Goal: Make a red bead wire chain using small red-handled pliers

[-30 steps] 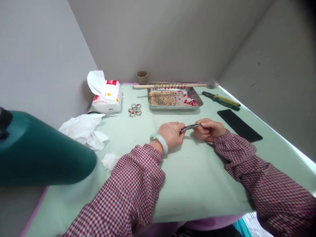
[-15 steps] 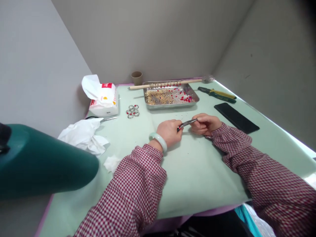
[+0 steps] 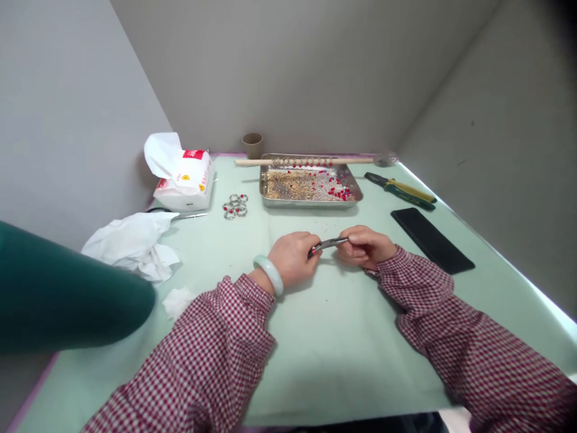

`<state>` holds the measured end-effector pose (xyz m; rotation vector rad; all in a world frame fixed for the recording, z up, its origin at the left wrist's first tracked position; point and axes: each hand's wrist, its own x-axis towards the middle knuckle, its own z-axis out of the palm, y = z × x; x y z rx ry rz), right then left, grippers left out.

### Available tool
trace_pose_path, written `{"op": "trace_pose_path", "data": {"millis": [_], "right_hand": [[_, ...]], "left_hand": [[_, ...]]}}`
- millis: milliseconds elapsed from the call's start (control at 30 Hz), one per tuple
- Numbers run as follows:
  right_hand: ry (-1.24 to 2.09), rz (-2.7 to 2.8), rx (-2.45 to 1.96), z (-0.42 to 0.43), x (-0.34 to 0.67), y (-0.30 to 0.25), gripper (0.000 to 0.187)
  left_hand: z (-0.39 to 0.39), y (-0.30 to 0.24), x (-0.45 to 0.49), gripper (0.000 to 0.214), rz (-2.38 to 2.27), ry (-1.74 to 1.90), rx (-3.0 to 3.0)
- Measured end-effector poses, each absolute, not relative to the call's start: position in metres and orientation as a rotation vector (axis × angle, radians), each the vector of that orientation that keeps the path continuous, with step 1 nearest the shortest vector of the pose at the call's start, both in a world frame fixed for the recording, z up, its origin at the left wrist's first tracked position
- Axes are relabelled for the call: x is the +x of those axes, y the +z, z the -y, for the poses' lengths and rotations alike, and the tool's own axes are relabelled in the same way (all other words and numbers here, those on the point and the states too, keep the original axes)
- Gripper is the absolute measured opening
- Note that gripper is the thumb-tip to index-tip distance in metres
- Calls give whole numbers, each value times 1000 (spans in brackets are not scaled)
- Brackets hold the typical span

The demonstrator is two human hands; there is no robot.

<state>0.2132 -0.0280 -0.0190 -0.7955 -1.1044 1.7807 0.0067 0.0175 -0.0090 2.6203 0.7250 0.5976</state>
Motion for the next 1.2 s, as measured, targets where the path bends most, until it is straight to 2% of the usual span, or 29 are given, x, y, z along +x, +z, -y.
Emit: {"op": "trace_pose_path", "data": {"millis": [467,767,933,1067,1200], "right_hand": [[1661,1013,-744,24,194,-18,18],[1535,1005,-935,24,181,-16,19],[1412,1051,-1029,26,173,-16,12],[1267,1132,-1106,27,172,-19,14],[1268,1134,-1104,27,173,-20,13]], "left_hand": [[-15,6,17,18,-934,605,2466],[-23,-3,12,13,-971,676,2572],[-24,-1,9,18,-963,649,2610],[-23,-2,10,21,-991,615,2652],[-22,-3,10,20,-1023,625,2662]]}}
